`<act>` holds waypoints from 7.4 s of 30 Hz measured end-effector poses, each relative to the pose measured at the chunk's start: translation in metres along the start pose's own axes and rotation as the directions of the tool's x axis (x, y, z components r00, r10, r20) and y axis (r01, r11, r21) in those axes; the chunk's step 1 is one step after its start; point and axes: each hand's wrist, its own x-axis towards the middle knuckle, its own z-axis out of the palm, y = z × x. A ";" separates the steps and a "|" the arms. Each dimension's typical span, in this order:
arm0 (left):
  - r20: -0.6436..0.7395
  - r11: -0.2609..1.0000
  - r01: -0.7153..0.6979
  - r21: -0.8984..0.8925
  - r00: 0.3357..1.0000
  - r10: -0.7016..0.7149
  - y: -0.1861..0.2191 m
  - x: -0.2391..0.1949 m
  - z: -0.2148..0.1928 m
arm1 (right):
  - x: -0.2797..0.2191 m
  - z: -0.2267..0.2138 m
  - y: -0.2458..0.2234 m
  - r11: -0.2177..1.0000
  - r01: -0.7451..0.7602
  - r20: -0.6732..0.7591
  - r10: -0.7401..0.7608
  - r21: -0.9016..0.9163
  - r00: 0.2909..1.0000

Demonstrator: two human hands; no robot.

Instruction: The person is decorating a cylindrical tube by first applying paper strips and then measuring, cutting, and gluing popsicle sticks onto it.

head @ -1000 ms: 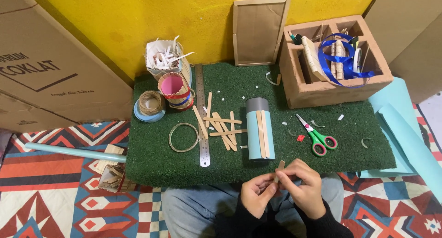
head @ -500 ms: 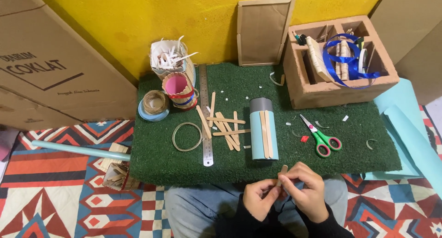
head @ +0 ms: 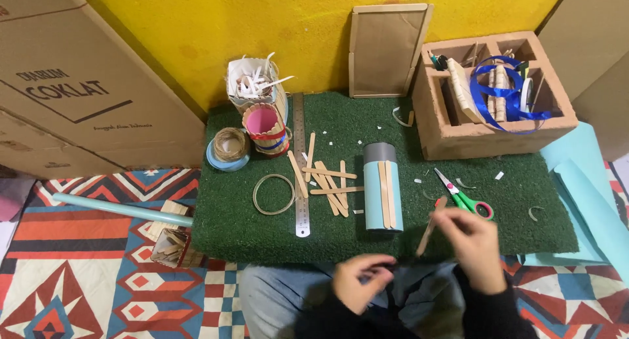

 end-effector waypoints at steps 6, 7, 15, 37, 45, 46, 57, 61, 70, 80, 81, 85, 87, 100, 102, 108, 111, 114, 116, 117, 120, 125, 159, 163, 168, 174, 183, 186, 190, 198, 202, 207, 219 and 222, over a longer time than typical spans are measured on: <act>-0.485 0.796 -0.012 0.605 0.788 0.381 -0.008 0.043 -0.121 | 0.059 -0.001 -0.002 0.945 -0.006 0.086 0.037 -0.328 0.996; -0.493 0.796 -0.011 0.606 0.780 0.385 -0.022 0.055 -0.139 | 0.065 0.002 0.008 0.945 0.004 0.094 0.028 -0.327 0.995; -0.335 0.471 0.317 0.823 0.941 -0.047 -0.016 0.097 -0.177 | 0.076 0.020 0.026 0.634 0.105 0.118 -0.021 -0.766 0.993; 0.162 0.246 -0.179 0.953 0.983 0.090 -0.006 0.147 -0.195 | 0.030 -0.035 0.025 0.908 0.185 -0.167 -0.262 -0.375 0.951; -0.103 0.353 0.137 0.925 0.988 -0.114 0.031 0.112 -0.193 | 0.021 -0.041 0.017 0.524 -0.007 -0.035 -0.044 -0.852 0.998; -0.103 0.350 0.138 0.927 0.988 -0.116 0.020 0.107 -0.194 | 0.020 -0.044 0.015 0.527 -0.007 -0.034 -0.041 -0.850 0.999; -0.300 0.542 0.110 0.833 0.913 0.277 0.000 0.055 -0.187 | 0.068 -0.065 0.011 0.118 -0.042 0.007 0.386 -0.992 0.922; -0.317 0.849 -0.110 0.517 0.897 0.310 0.042 0.006 -0.156 | 0.074 -0.100 0.049 0.567 -0.183 0.095 0.425 -0.803 0.900; -0.183 0.965 -0.122 -0.230 0.980 0.080 0.040 -0.036 -0.046 | -0.058 0.009 0.007 0.982 0.090 0.017 -0.094 0.166 0.995; -0.308 0.954 -0.135 0.266 0.926 0.217 0.038 -0.042 -0.017 | -0.076 0.053 -0.010 0.874 0.291 0.153 -0.373 0.390 0.915; -0.303 0.954 -0.097 0.283 0.935 0.185 0.035 -0.041 -0.017 | -0.077 0.051 -0.007 0.869 0.285 0.164 -0.375 0.406 0.912; -0.277 0.939 -0.171 0.297 0.926 0.256 0.036 -0.040 -0.017 | -0.077 0.052 -0.004 0.864 0.241 0.154 -0.338 0.442 0.929; -0.233 0.995 -0.071 0.067 0.969 0.085 0.034 -0.040 -0.018 | -0.077 0.052 -0.005 0.879 0.182 0.133 -0.265 0.442 0.955; -0.308 0.980 -0.115 0.165 0.937 0.162 0.047 -0.038 -0.039 | -0.074 0.010 0.026 0.874 0.138 0.509 0.137 -0.467 0.850; -0.271 0.977 -0.159 0.140 0.943 0.192 0.049 -0.039 -0.039 | -0.077 0.015 0.021 0.739 0.192 0.518 0.239 -0.646 0.822; -0.202 0.983 -0.134 0.129 0.967 0.158 0.048 -0.040 -0.038 | -0.079 0.021 0.017 0.789 0.192 0.500 0.163 -0.584 0.850; -0.190 0.983 -0.129 0.130 0.970 0.153 0.046 -0.040 -0.038 | -0.083 0.021 0.021 0.775 0.261 0.485 0.067 -0.575 0.872; -0.192 0.984 -0.141 0.108 0.968 0.160 0.045 -0.040 -0.036 | -0.082 0.021 0.018 0.752 0.251 0.471 0.090 -0.610 0.877; -0.192 0.983 -0.142 0.116 0.968 0.163 0.045 -0.040 -0.037 | -0.082 0.022 0.015 0.754 0.248 0.459 0.080 -0.608 0.885; -0.192 0.982 -0.143 0.122 0.967 0.164 0.045 -0.041 -0.037 | -0.083 0.022 0.014 0.755 0.245 0.447 0.071 -0.608 0.892; -0.194 0.979 -0.127 0.161 0.968 0.158 0.050 -0.040 -0.039 | -0.087 0.025 0.006 0.788 0.140 0.375 0.122 -0.599 0.919; -0.227 0.948 -0.174 0.265 0.945 0.237 0.064 -0.041 -0.038 | -0.090 0.031 0.014 0.843 0.080 0.312 0.107 -0.531 0.944; 0.001 0.911 -0.163 0.379 0.985 0.175 0.049 0.029 -0.049 | -0.045 -0.004 -0.012 0.189 0.653 0.552 -0.393 -0.734 0.735; -0.157 0.893 -0.390 0.223 0.890 0.428 0.064 0.021 -0.043 | -0.044 -0.004 -0.003 0.287 0.616 0.509 -0.368 -0.734 0.778; -0.615 0.800 -0.591 -0.104 0.670 0.415 0.036 0.007 -0.054 | -0.027 -0.022 0.013 0.488 0.386 0.351 -0.167 -0.782 0.921; -0.301 0.942 -0.281 -0.186 0.928 0.218 0.026 0.011 -0.049 | 0.061 -0.079 0.042 0.440 0.006 0.068 0.125 -0.898 0.990; -0.104 0.925 -0.203 -0.321 0.979 0.178 0.027 0.009 -0.024 | 0.045 -0.072 -0.034 0.432 0.096 0.135 0.060 -0.897 0.989; -0.139 0.955 -0.179 -0.237 0.979 0.149 0.038 0.006 -0.018 | -0.010 -0.020 -0.070 0.889 0.228 0.263 -0.128 -0.398 0.956; -0.169 0.958 -0.265 -0.108 0.955 0.245 0.058 -0.003 -0.017 | -0.033 0.024 -0.071 0.893 0.356 0.320 -0.264 -0.276 0.910; -0.273 0.722 -0.366 0.587 0.750 0.602 0.072 -0.011 -0.020 | -0.036 0.049 -0.053 0.879 0.381 0.305 -0.293 -0.288 0.906; -0.185 0.543 -0.185 0.819 0.811 0.555 0.020 0.028 -0.051 | -0.038 0.054 -0.064 0.852 0.321 0.252 -0.232 -0.413 0.939; -0.507 0.478 0.367 0.798 0.837 0.204 0.007 0.112 -0.143 | -0.039 0.048 -0.037 0.954 0.235 0.190 -0.200 -0.184 0.961; -0.457 0.397 0.542 0.740 0.839 -0.294 0.051 0.158 -0.170 | -0.044 0.030 0.002 0.980 0.160 0.148 -0.143 -0.114 0.979; -0.487 0.610 0.435 0.663 0.869 -0.090 0.031 0.137 -0.176 | -0.041 0.024 0.007 0.992 0.101 0.142 -0.090 -0.071 0.986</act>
